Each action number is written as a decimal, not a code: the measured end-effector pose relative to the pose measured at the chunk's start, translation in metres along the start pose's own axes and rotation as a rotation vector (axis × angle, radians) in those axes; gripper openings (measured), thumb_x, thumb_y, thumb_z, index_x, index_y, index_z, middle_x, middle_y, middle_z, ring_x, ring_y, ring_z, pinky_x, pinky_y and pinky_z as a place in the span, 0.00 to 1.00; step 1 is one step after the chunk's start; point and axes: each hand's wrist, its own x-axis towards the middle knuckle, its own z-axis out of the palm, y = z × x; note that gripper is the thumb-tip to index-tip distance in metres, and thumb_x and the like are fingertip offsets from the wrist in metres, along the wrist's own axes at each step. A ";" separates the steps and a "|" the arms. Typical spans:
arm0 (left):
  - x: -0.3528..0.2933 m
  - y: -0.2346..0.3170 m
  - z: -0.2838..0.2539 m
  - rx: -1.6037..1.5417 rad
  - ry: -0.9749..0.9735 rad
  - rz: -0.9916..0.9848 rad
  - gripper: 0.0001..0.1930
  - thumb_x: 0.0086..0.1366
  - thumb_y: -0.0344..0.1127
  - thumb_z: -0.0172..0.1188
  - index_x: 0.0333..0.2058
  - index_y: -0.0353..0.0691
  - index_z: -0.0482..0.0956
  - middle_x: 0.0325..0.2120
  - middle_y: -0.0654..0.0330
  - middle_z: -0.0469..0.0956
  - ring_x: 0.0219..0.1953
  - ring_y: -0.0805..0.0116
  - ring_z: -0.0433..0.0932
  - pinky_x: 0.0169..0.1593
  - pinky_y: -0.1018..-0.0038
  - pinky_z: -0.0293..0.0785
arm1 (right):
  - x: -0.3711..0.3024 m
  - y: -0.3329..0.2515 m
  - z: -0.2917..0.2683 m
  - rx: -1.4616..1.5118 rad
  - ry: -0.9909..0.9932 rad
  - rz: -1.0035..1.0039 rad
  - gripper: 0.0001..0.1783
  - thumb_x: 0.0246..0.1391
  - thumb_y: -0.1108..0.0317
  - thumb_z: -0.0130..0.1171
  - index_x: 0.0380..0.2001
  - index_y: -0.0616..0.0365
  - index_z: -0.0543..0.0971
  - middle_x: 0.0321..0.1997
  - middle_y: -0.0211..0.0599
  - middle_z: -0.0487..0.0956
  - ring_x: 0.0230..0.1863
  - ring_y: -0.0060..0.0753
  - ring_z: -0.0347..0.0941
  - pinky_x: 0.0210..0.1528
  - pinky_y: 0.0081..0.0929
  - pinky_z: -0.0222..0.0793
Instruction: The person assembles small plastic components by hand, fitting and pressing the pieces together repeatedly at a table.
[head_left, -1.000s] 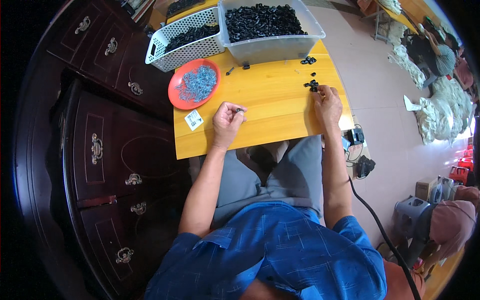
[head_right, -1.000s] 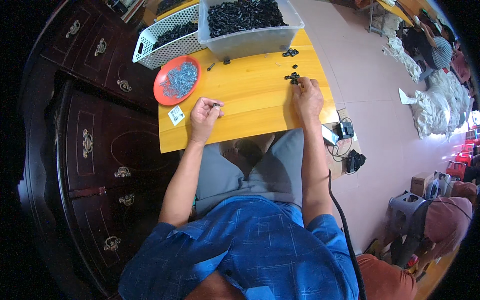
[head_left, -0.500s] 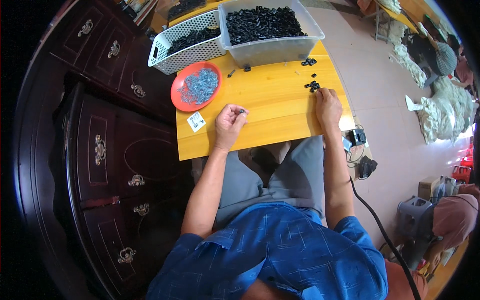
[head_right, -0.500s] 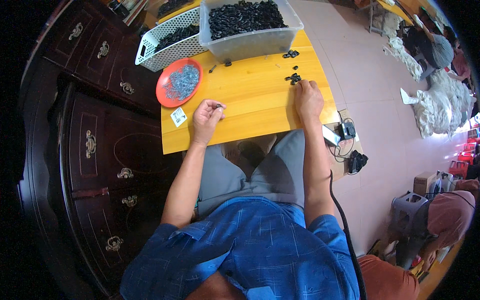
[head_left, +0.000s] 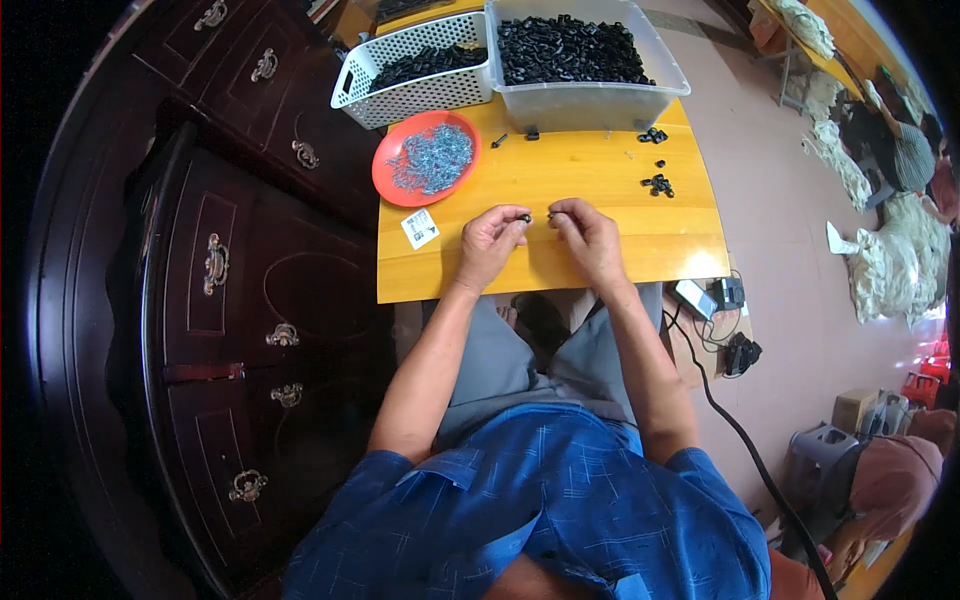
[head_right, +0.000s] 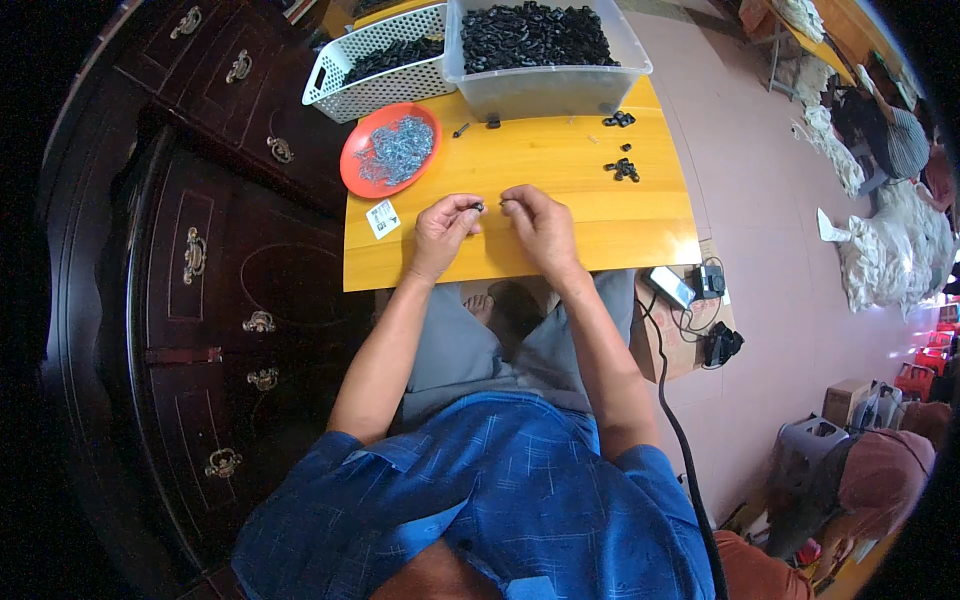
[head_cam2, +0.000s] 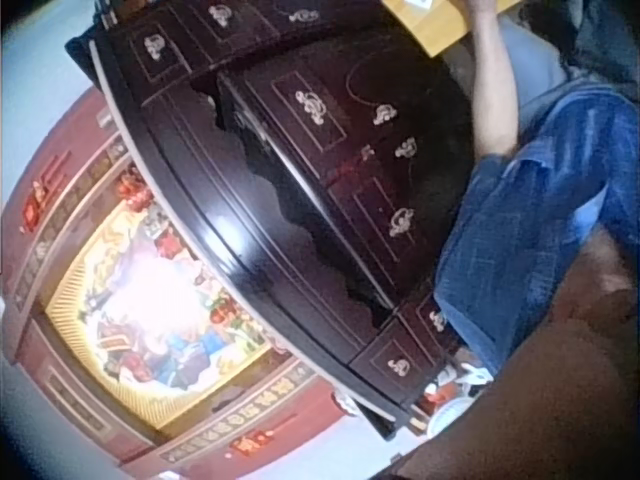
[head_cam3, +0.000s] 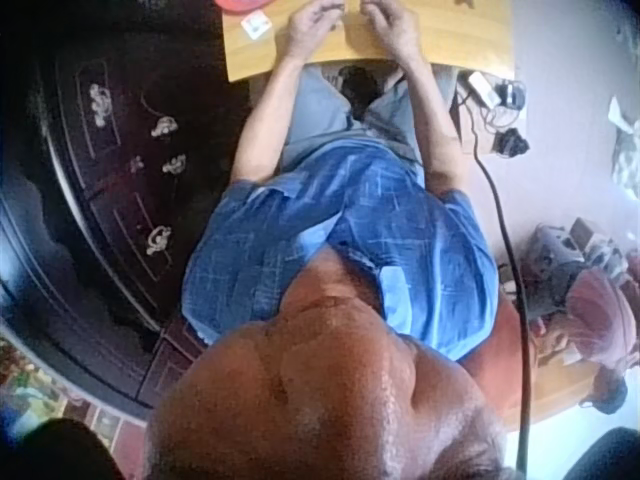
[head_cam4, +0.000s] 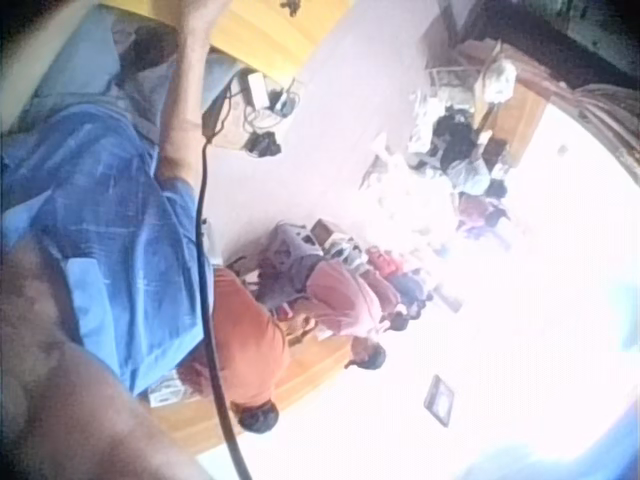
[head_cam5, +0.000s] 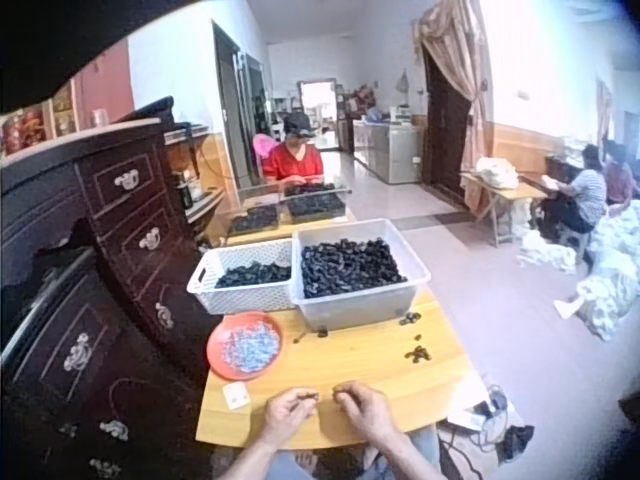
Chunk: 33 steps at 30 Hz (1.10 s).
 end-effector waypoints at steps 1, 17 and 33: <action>0.000 0.000 -0.001 0.002 -0.008 -0.007 0.09 0.68 0.26 0.57 0.45 0.32 0.80 0.34 0.66 0.82 0.31 0.81 0.78 0.36 0.82 0.76 | 0.002 -0.004 0.006 0.008 -0.034 0.008 0.08 0.61 0.71 0.59 0.41 0.63 0.81 0.32 0.41 0.84 0.35 0.28 0.82 0.39 0.26 0.76; 0.002 -0.002 -0.005 -0.095 0.001 0.009 0.08 0.66 0.22 0.57 0.44 0.32 0.77 0.32 0.64 0.80 0.32 0.80 0.78 0.37 0.81 0.77 | 0.008 -0.013 0.016 0.069 -0.115 0.093 0.09 0.61 0.71 0.60 0.41 0.66 0.82 0.32 0.39 0.85 0.36 0.23 0.81 0.40 0.23 0.76; 0.002 -0.001 -0.005 -0.106 -0.054 0.033 0.06 0.67 0.23 0.58 0.42 0.34 0.76 0.32 0.64 0.79 0.31 0.80 0.77 0.37 0.82 0.76 | 0.007 -0.001 0.013 0.311 -0.190 0.258 0.09 0.64 0.71 0.59 0.42 0.67 0.81 0.35 0.31 0.83 0.36 0.20 0.78 0.41 0.18 0.74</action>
